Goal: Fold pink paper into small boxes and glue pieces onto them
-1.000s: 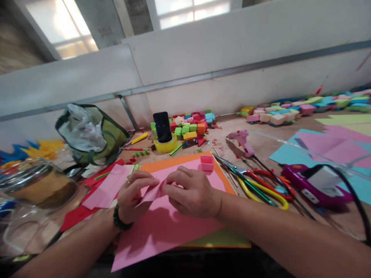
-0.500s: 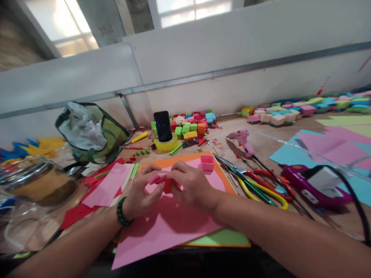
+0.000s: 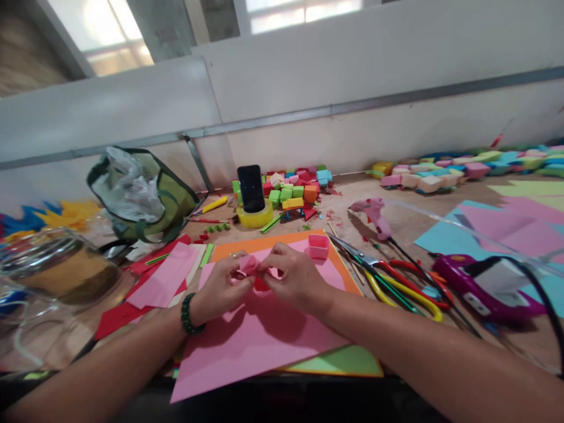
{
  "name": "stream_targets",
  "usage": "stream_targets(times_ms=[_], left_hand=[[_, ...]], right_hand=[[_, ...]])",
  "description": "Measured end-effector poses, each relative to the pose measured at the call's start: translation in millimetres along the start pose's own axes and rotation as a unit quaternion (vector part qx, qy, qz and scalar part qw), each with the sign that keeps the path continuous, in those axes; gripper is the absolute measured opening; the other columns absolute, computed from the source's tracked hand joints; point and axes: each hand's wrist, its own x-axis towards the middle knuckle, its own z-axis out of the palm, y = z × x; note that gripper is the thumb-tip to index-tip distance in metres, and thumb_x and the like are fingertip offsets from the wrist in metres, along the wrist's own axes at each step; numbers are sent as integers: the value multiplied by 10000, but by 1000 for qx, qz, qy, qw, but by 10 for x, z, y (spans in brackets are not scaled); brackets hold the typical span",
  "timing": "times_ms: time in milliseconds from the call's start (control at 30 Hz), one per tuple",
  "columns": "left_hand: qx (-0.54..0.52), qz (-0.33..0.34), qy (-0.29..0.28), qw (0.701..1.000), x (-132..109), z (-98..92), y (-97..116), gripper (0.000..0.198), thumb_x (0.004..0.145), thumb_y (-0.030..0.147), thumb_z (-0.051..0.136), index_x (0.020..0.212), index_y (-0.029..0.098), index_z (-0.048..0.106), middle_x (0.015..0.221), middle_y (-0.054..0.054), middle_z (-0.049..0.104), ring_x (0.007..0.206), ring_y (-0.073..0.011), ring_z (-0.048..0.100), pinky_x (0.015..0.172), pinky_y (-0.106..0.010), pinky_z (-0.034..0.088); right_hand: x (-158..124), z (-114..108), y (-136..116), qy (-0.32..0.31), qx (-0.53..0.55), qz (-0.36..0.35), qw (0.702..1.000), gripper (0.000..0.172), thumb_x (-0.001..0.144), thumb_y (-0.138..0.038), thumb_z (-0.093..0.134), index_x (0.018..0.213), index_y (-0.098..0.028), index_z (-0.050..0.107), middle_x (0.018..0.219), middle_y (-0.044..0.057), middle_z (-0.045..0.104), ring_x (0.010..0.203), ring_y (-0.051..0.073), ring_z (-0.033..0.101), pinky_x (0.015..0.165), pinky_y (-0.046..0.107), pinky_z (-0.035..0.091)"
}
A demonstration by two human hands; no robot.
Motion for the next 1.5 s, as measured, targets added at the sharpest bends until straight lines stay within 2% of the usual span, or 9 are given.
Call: stream_targets(times_ms=[200,367,500,633,833,1133,1267,1367,1500], left_hand=[[10,-32,-39,999,3,12,-28,143,745,125,500,605,148,518,629,10,508,586,-101,459,549,-223,353],[-23,-75,-51,996,12,42,-96,147,737,172,552,599,143,509,612,25,493,583,-91,447,539,-205,358],[-62,-96,-60,992,22,52,-97,180,761,200,552,593,137,527,592,24,508,562,-84,442,520,-195,354],[-88,-108,-26,990,49,27,-75,152,785,209,556,676,127,621,653,-5,604,618,-105,524,580,-206,406],[-152,-114,40,981,45,-47,-20,173,815,242,572,762,117,679,741,-45,662,679,-134,586,632,-229,466],[-119,-30,13,992,28,-99,89,144,798,234,623,781,162,746,887,-71,724,829,-173,650,755,-252,488],[-103,-52,11,993,29,-87,77,176,805,260,616,716,151,722,812,-64,726,748,-163,651,687,-243,489],[-80,-68,34,994,19,-70,52,175,767,199,638,918,139,705,798,-49,713,764,-163,647,723,-252,495],[-66,-58,30,996,0,-48,48,635,748,145,642,1350,155,442,693,21,666,638,-115,609,681,-229,491]], right_hand=[[-1,51,-25,-22,15,77,997,123,697,-57,585,669,-173,554,638,-24,557,577,101,494,509,210,381],[22,55,20,-39,75,141,986,94,721,-91,550,713,-172,597,647,-17,593,577,103,509,522,217,389],[47,53,9,-33,97,155,983,114,777,-242,609,693,-166,623,648,-3,591,585,113,507,531,237,392],[90,-26,-17,-13,199,181,963,228,830,-383,575,781,-165,622,699,4,594,633,123,543,590,255,447],[114,-156,-11,-44,245,242,938,303,720,-353,713,943,-169,620,864,36,651,741,144,611,658,269,493],[82,-60,16,-22,249,219,943,175,705,-329,733,708,-166,671,683,16,665,627,129,581,577,250,440],[88,-90,2,-50,265,225,936,147,704,-299,732,692,-164,673,680,18,664,640,131,583,599,253,442],[102,-111,-5,-72,270,249,927,147,700,-297,732,743,-165,682,715,15,662,652,125,575,613,251,438],[103,-106,42,-127,317,258,904,181,709,-327,729,764,-167,664,700,4,649,647,120,574,611,246,435]])
